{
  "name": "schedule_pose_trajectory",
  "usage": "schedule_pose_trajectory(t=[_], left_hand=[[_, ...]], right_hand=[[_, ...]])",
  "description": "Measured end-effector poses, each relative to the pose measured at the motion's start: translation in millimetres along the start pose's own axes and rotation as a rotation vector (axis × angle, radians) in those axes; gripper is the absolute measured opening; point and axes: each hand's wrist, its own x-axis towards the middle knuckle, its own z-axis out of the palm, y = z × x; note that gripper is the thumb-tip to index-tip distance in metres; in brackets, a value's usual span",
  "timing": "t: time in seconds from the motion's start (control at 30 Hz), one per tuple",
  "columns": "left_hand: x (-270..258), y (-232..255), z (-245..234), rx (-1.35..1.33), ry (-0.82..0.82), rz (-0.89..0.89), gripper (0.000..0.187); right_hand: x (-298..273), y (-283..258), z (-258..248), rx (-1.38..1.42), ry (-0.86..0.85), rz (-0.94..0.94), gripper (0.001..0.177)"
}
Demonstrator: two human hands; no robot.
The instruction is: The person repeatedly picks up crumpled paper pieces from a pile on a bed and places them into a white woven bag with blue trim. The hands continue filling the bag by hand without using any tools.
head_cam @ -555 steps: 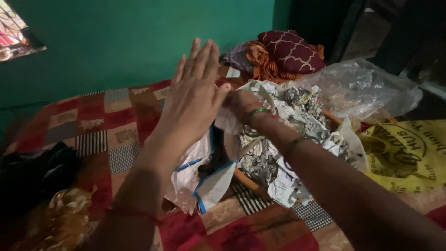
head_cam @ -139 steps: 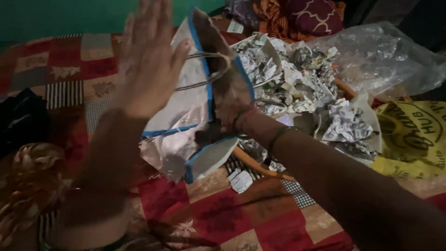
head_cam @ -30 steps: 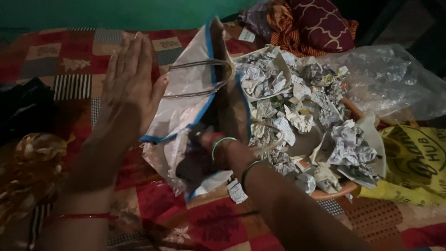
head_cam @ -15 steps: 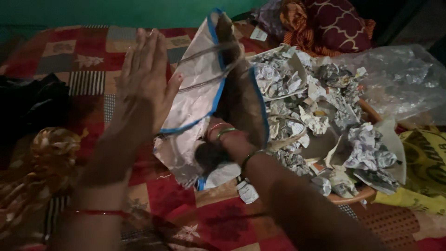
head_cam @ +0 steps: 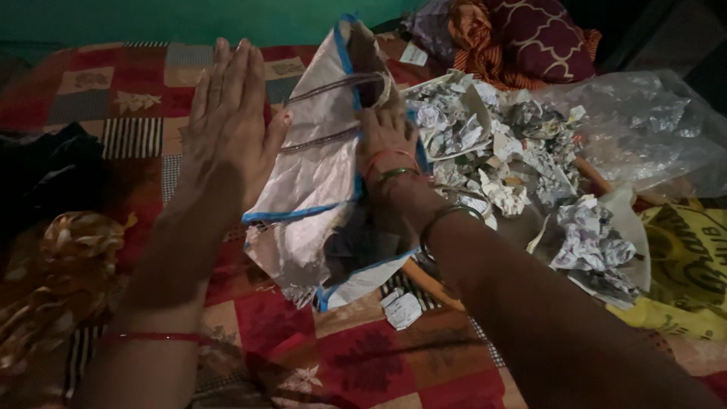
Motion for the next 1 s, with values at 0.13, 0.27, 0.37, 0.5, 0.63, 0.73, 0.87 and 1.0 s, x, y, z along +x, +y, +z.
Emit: schedule_pose_trajectory(t=[0.13, 0.27, 0.37, 0.5, 0.63, 0.73, 0.87, 1.0], left_hand=[[10, 6, 2, 0.071, -0.090, -0.055, 0.076], [5, 9, 3, 0.033, -0.066, -0.010, 0.074], [4, 12, 3, 0.011, -0.051, 0.004, 0.074], [5, 17, 2, 0.008, -0.011, 0.047, 0.073], [3, 24, 1, -0.022, 0.001, 0.064, 0.072], [7, 33, 3, 0.006, -0.004, 0.080, 0.072], [6, 43, 4, -0.056, -0.020, 0.081, 0.074], [8, 50, 5, -0.048, -0.001, 0.116, 0.074]], right_hand=[[5, -8, -13, 0.004, 0.054, -0.012, 0.049], [6, -15, -26, 0.003, 0.088, -0.063, 0.049], [8, -20, -34, -0.029, 0.099, -0.036, 0.055], [10, -19, -49, -0.082, 0.017, 0.017, 0.069], [8, -15, -68, -0.145, -0.113, 0.097, 0.092], [3, -16, -81, -0.163, -0.178, 0.113, 0.101], [-10, -13, -96, -0.199, -0.210, 0.118, 0.097], [-25, 19, -110, -0.239, -0.285, 0.138, 0.090]])
